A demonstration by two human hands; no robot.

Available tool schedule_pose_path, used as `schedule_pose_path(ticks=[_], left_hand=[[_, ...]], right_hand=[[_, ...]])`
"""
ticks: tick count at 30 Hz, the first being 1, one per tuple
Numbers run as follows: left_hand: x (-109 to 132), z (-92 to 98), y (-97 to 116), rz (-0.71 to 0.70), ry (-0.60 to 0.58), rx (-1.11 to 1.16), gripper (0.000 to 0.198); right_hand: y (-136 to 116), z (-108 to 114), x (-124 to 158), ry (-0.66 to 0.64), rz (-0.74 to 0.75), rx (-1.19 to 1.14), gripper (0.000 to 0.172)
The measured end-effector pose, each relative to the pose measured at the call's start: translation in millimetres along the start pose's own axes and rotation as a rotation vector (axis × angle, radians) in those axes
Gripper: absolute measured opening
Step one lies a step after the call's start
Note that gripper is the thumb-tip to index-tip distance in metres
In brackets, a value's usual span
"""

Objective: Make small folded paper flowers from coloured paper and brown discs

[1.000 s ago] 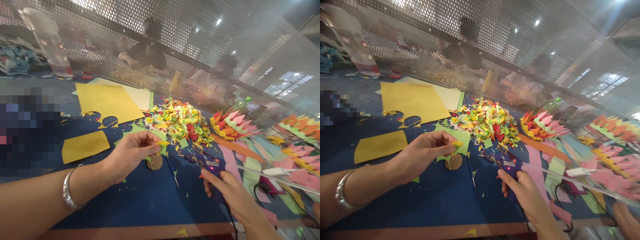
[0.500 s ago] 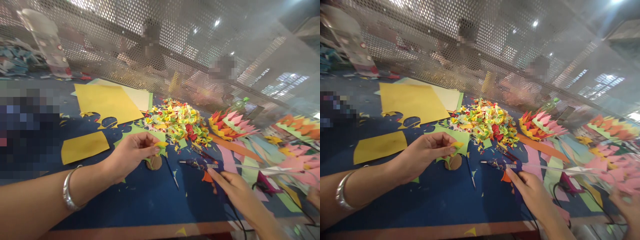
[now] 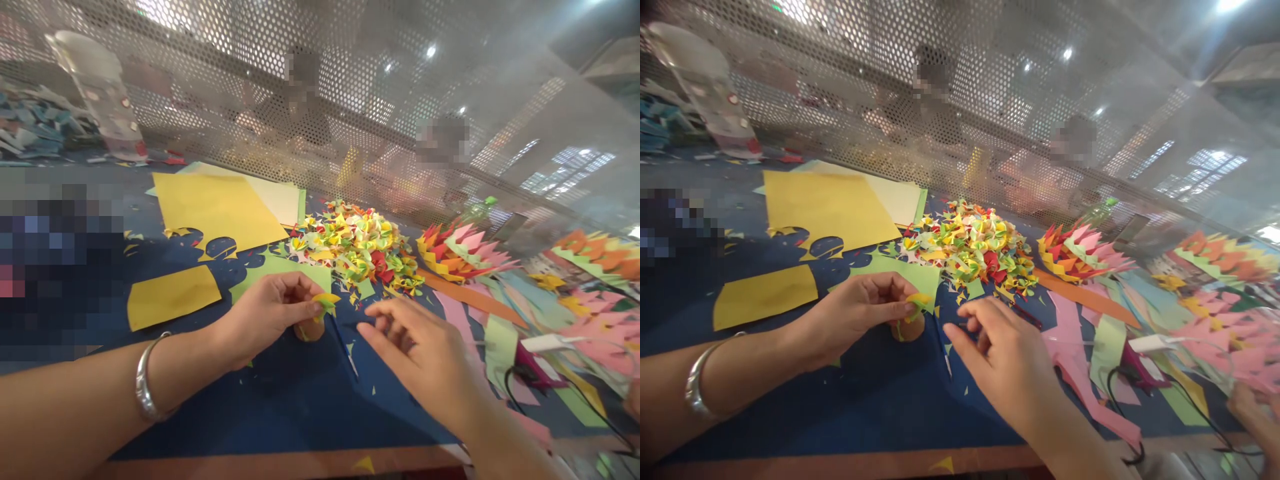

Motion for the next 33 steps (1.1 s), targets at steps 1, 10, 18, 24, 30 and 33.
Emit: schedule_pose_path(ticks=[1,10,18,24,30,33], left_hand=[[0.2,-0.5,0.2,0.004,-0.003,-0.007,0.026],[0.6,-2.2,4.0,0.07,0.003,0.08,0.038],[1.3,-3.3,3.5,0.109,-0.128,0.121,0.027],[1.6,-3.0,6.9,0.1,-0.107,0.015,0.022],[0.3,-2.1,6.7,0.074,-0.092,-0.054,0.03],[0.4,-0.7,6.6,0.056,-0.074,-0.089,0.03]], right_hand=[[-6.5,-4.2,-8.1,-0.002,0.032,-0.021,0.02],[-21.0,-21.1,-32.2,0.026,0.226,-0.098,0.013],[-19.7,-21.2,-31.4,0.049,0.211,-0.141,0.011],[-15.9,-22.8,-30.7,0.021,0.185,-0.171,0.013],[-14.9,-22.4,-29.2,-0.018,0.17,-0.211,0.015],[-15.4,-22.4,-30.7,-0.054,0.151,-0.246,0.017]])
Point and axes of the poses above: each hand's wrist, its own x-axis away from the middle knuckle, its own z-axis out of the back of the hand, y = z × x, the point moved 3 cm from there along -x, towards the middle knuckle, and after that the axes turned 9 degrees about x, right-handed, at the moved point
